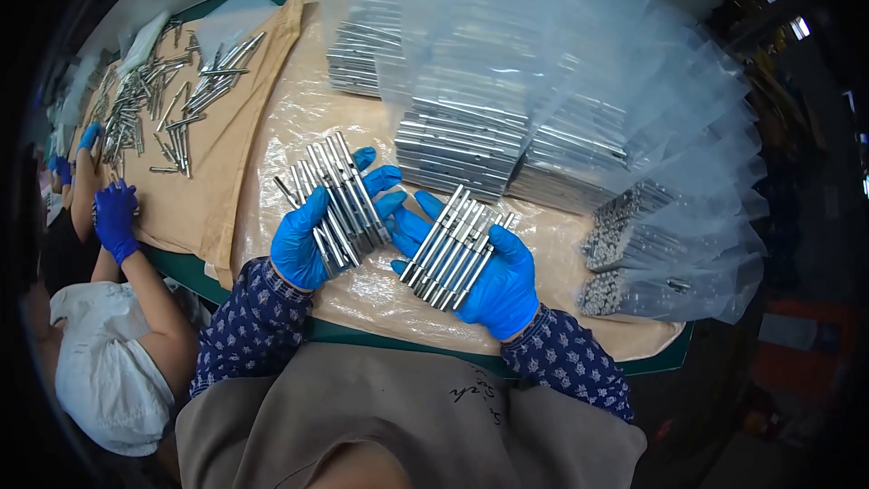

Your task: Counting out sets of small metal pins, bundling them together, and placing them into plastic bags.

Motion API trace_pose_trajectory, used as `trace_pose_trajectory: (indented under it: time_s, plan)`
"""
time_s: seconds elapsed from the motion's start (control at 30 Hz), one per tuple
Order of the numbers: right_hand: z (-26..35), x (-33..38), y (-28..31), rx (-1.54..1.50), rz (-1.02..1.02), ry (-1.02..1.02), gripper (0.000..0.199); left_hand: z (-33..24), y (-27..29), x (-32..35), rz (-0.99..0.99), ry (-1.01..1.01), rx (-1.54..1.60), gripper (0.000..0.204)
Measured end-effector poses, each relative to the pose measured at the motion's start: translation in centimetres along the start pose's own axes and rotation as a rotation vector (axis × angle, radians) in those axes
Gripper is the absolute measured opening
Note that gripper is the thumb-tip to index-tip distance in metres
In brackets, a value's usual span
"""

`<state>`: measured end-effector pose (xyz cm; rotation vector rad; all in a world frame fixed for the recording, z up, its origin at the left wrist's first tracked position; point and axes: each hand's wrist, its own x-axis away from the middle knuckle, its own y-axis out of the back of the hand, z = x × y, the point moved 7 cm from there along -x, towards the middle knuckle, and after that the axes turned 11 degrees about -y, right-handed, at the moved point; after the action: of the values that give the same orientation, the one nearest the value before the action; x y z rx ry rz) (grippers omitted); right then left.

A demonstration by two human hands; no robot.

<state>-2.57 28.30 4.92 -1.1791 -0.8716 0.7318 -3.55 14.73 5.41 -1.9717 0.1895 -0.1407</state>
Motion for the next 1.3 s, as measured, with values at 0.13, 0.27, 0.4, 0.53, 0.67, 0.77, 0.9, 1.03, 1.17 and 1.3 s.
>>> trace_pose_trajectory:
  time_s: [0.13, 0.27, 0.4, 0.53, 0.67, 0.77, 0.9, 1.03, 1.17, 1.3]
  plan:
    - [-0.2, 0.3, 0.1, -0.161, 0.028, -0.003, 0.082, 0.7, 0.0, -0.1, 0.025, 0.064, 0.15, 0.058]
    - [-0.1, 0.3, 0.2, -0.07, -0.025, 0.017, 0.082, 0.6, -0.1, 0.0, 0.027, 0.05, 0.074, 0.064]
    - [0.0, 0.1, 0.0, -0.035, -0.054, 0.028, 0.084, 0.2, -0.1, 0.1, 0.045, 0.011, -0.046, 0.073]
    - [0.0, 0.0, 0.1, 0.126, -0.105, 0.052, 0.087, -0.1, -1.4, 0.5, 0.145, 0.016, -0.079, 0.079]
    - [0.1, -0.2, 0.3, 0.085, -0.073, 0.048, 0.086, 0.1, -1.5, 1.0, 0.159, 0.089, 0.202, 0.085]
    - [0.2, -0.2, -0.6, 0.087, -0.057, 0.069, 0.084, 0.2, -0.4, 1.5, 0.041, 0.125, 0.277, 0.081]
    - [0.3, -0.1, -0.2, 0.053, -0.026, 0.077, 0.079, 0.2, 0.9, 2.1, -0.075, 0.147, -0.049, 0.094]
    - [0.3, 0.1, 0.5, 0.028, -0.046, 0.077, 0.079, 0.5, 1.9, 2.5, -0.075, 0.124, -0.064, 0.077]
    - [0.1, 0.2, 0.2, 0.014, -0.072, 0.074, 0.083, 0.2, 0.2, 2.2, 0.065, 0.104, 0.182, 0.08]
    - [0.1, -0.1, 0.1, -0.072, -0.018, 0.058, 0.087, -0.2, -1.8, 1.7, 0.204, 0.072, 0.223, 0.094]
